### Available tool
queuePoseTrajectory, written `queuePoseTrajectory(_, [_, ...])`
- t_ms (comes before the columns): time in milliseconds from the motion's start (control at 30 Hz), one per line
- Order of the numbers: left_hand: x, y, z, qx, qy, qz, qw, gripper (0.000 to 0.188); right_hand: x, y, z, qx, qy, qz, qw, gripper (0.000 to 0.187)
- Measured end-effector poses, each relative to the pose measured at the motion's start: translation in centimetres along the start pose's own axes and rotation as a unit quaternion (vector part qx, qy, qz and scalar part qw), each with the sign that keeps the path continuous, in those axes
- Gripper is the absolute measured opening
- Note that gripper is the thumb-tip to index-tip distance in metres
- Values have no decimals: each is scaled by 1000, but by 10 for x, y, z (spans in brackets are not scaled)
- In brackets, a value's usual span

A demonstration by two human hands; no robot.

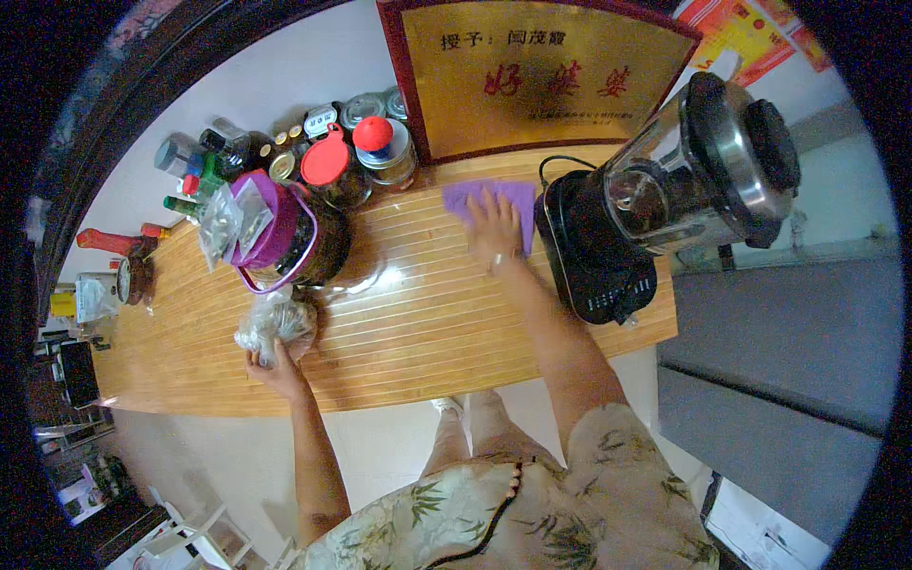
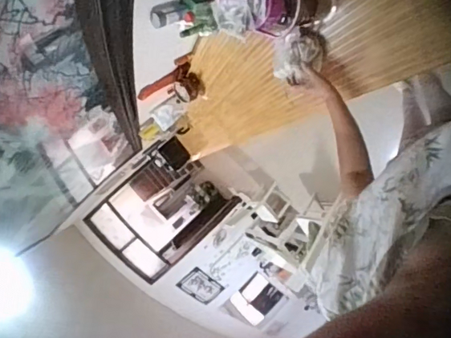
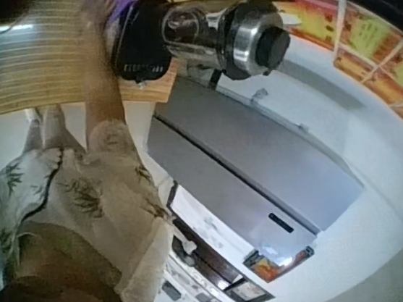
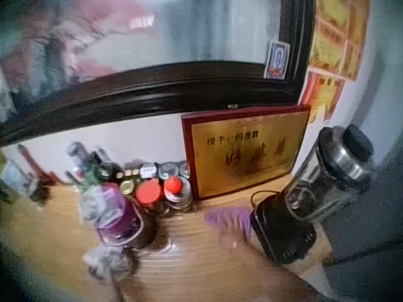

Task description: The person wipes a wooden countertop with a purple cloth, moving various items like jars, a kettle, and a food container to clean underneath them. They then wipe the top of a black appliance, likely a rice cooker, before returning to the countertop.

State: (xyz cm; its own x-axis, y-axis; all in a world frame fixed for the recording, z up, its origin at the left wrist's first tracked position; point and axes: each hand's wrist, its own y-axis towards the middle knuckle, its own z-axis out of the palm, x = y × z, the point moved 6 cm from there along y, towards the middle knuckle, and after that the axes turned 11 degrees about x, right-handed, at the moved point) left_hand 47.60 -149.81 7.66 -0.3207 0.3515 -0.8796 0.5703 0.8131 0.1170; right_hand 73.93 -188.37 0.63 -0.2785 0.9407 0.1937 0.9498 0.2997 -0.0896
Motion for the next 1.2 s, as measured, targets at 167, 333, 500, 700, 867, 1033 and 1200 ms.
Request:
queuePoseTrajectory(167, [71,-14,7,50,60,131,988,83,65,-136,9,140,30,-125,982,53])
queuePoseTrajectory(333, [102,-21,20,113,98,61,987,80,73,-75,-3,84,36,-147,985,52])
queuePoseTrajectory(500, [97,-21,24,115,100,96,984,77,73,19,-1,43,46,-79,995,52])
queuePoseTrajectory(700, [85,-21,18,90,144,81,982,79,63,-101,6,106,13,-102,989,54])
queuePoseTrajectory(867, [76,-22,22,151,77,52,984,76,63,-88,-7,116,4,-79,990,54])
queuePoseTrajectory(1033, [70,-20,30,104,93,98,985,69,55,29,-9,-2,23,-46,999,53])
queuePoseTrajectory(1200, [92,-18,22,112,128,83,982,69,51,-79,-3,125,-7,-69,990,55])
